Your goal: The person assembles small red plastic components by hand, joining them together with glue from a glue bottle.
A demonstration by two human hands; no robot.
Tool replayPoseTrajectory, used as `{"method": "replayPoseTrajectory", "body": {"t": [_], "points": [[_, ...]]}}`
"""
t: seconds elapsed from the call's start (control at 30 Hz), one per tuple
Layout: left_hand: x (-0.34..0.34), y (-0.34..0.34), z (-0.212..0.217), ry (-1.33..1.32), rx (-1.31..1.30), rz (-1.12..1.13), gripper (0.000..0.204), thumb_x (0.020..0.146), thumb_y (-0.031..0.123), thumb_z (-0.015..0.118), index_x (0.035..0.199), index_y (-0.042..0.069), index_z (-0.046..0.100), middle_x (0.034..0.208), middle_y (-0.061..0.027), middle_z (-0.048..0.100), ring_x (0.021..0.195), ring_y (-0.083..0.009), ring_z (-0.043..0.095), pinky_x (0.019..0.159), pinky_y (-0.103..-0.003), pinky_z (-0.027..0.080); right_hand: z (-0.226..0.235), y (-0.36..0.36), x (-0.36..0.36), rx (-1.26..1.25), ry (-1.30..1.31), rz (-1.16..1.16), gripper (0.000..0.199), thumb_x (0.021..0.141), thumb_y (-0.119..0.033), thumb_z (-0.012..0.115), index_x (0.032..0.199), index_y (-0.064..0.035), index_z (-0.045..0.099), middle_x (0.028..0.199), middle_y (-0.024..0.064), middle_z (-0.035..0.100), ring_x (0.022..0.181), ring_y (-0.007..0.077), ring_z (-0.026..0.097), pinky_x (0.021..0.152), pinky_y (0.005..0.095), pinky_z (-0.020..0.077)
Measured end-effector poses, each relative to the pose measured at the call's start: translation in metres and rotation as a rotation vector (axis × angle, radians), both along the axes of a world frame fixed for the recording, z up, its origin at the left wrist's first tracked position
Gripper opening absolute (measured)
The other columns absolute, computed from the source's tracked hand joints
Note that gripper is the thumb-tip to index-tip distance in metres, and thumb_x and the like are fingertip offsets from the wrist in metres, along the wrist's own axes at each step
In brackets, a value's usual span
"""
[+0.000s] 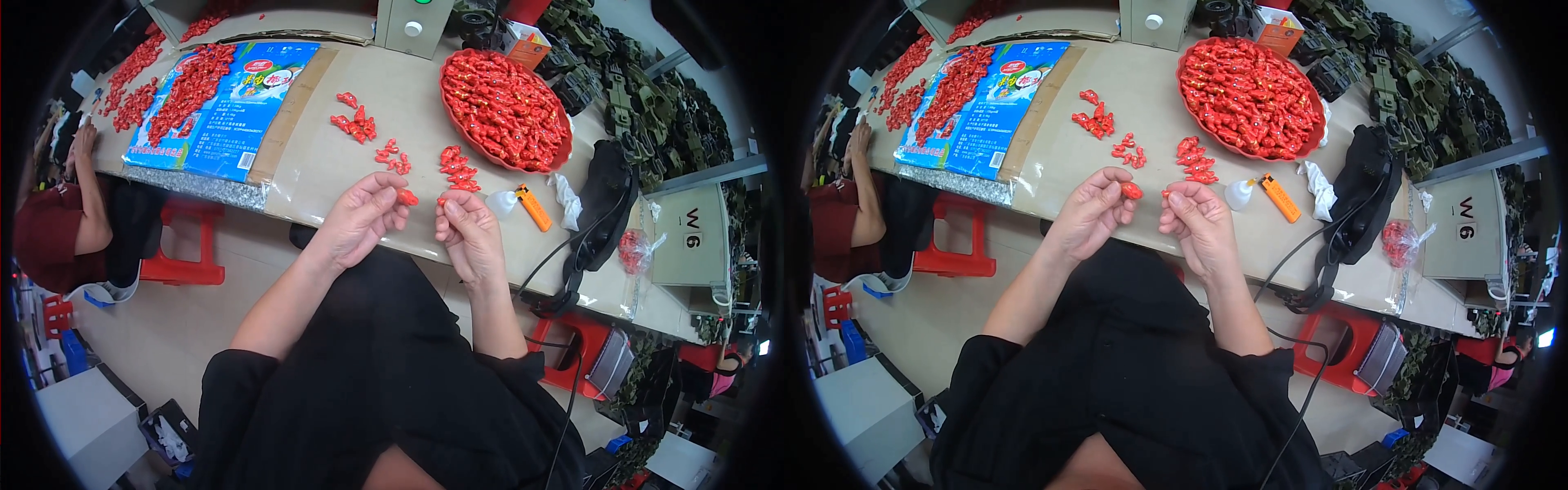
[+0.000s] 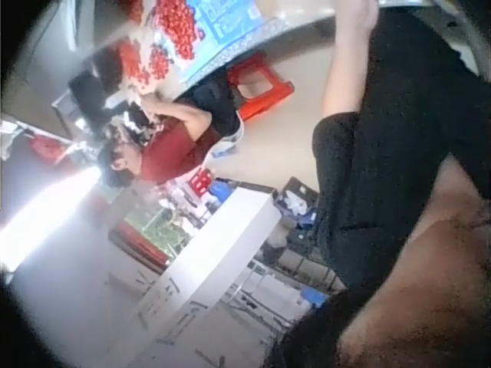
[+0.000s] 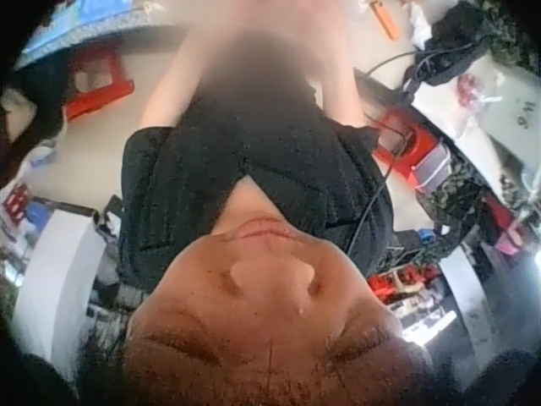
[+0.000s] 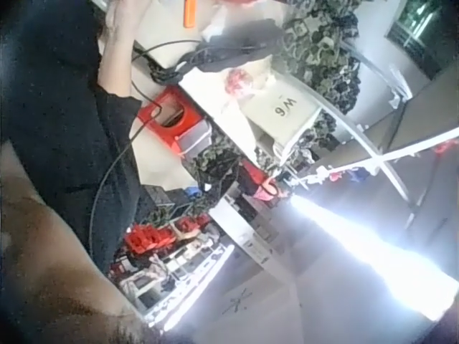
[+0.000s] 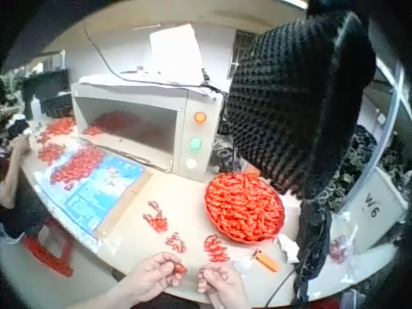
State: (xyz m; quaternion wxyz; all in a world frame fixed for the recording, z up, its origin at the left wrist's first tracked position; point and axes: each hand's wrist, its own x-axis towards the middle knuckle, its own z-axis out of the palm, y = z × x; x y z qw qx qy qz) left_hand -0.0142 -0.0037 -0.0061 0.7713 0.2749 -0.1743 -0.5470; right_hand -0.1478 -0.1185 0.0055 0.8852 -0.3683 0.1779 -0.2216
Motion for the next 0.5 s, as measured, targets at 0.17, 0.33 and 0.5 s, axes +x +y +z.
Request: {"method": "replayPoseTrajectory", "body": {"t": [0.17, 0.33, 0.5], "points": [[-0.010, -0.003, -0.002, -0.053, 0.023, -0.056, 0.015, 0.087, 0.012, 0.047, 0.097, 0.002, 0.050, 0.082, -0.0054, 0.055, 0.073, -0.0112, 0.053, 0.065, -0.023, 0.044, -0.004, 0.005, -0.002, -0.118, 0.031, -0.072, 0.008, 0.082, -0.007, 0.054, 0.085, 0.0001, 0.054, 0.073, 0.0056, 0.057, 0.059, 0.0091, 0.056, 0.052, 0.0209, 0.0492], [-0.013, -0.001, -0.005, -0.109, 0.009, -0.053, 0.014, 0.087, 0.011, 0.046, 0.097, 0.001, 0.049, 0.083, -0.0061, 0.055, 0.073, -0.0110, 0.052, 0.065, -0.023, 0.044, -0.009, 0.013, -0.001, -0.223, -0.023, -0.150, 0.007, 0.082, -0.007, 0.054, 0.084, -0.0001, 0.053, 0.073, 0.0049, 0.052, 0.051, 0.0083, 0.047, 0.043, 0.0194, 0.0400], [-0.014, 0.000, -0.007, -0.134, -0.014, -0.038, 0.013, 0.087, 0.009, 0.045, 0.096, 0.001, 0.049, 0.083, -0.0063, 0.056, 0.074, -0.0109, 0.052, 0.065, -0.023, 0.043, -0.014, 0.019, 0.000, -0.391, -0.066, -0.218, 0.005, 0.081, -0.004, 0.055, 0.083, 0.0003, 0.054, 0.081, 0.0054, 0.049, 0.053, 0.0074, 0.045, 0.045, 0.0191, 0.0376]]}}
